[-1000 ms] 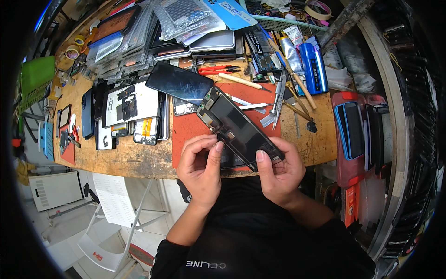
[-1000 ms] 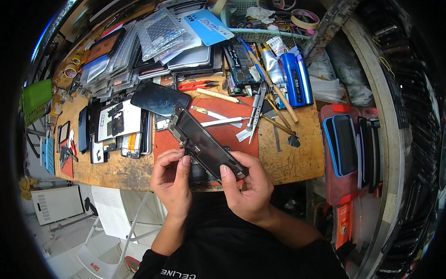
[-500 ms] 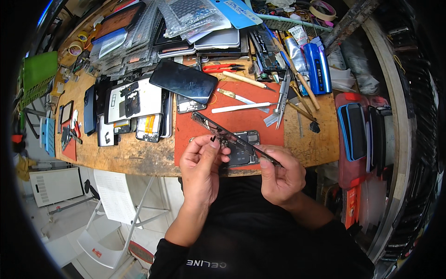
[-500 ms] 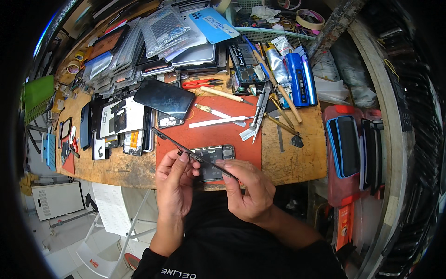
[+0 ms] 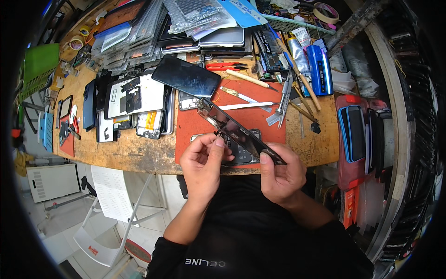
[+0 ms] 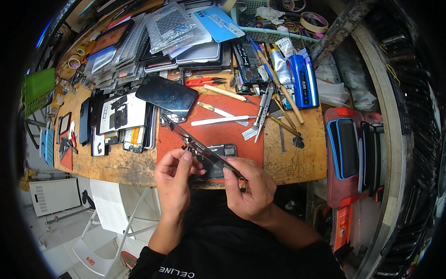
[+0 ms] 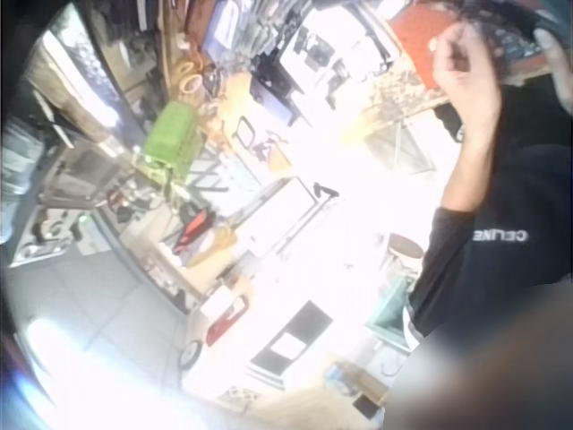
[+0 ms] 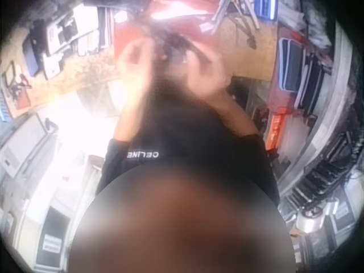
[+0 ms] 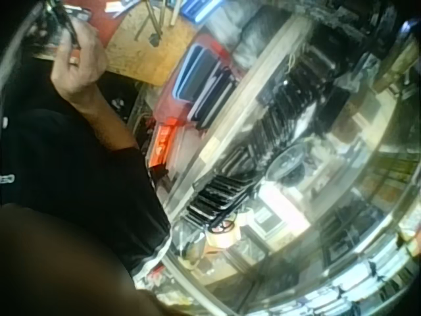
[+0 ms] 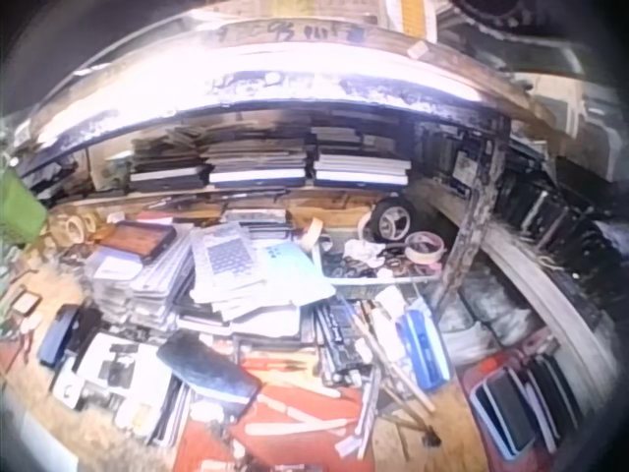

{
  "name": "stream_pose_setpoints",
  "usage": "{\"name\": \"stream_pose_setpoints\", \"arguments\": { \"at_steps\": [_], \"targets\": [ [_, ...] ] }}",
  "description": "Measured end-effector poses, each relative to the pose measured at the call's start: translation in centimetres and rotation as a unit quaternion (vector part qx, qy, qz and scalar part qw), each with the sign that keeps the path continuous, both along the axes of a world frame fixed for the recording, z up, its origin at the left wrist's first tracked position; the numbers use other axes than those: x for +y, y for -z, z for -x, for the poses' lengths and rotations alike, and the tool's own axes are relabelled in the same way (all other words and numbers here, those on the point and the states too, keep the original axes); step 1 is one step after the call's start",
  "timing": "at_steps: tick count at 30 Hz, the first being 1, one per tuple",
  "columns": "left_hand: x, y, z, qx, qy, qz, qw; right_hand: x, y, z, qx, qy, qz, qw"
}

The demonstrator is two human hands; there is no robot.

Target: The person disassembles a smartphone, removes the battery and internal components, and reassembles the device using small tools. They handle multiple phone parts and tools on a cluttered workbench, then place the reassembled phone into a blue case.

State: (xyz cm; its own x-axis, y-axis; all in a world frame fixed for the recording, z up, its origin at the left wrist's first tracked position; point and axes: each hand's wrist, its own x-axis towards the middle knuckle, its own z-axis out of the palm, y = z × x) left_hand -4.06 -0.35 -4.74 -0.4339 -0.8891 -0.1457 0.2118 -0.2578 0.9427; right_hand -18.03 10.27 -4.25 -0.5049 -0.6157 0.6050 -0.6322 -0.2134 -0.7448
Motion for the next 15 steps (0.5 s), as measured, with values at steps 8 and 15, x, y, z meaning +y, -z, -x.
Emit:
{"name": "stream_pose_setpoints", "arguments": {
  "at_steps": [8, 15],
  "targets": [
    [0.6, -0.7, 0.3, -0.049, -0.032, 0.039, 0.997, -0.4, -0.3, 0.4, 0.031, -0.027, 0.01, 0.999],
    [-0.3, -0.4, -1.2, -0.092, 0.007, 0.038, 0.995, -0.8, -0.5, 0.8, 0.041, -0.047, 0.002, 0.998]
  ]
}}
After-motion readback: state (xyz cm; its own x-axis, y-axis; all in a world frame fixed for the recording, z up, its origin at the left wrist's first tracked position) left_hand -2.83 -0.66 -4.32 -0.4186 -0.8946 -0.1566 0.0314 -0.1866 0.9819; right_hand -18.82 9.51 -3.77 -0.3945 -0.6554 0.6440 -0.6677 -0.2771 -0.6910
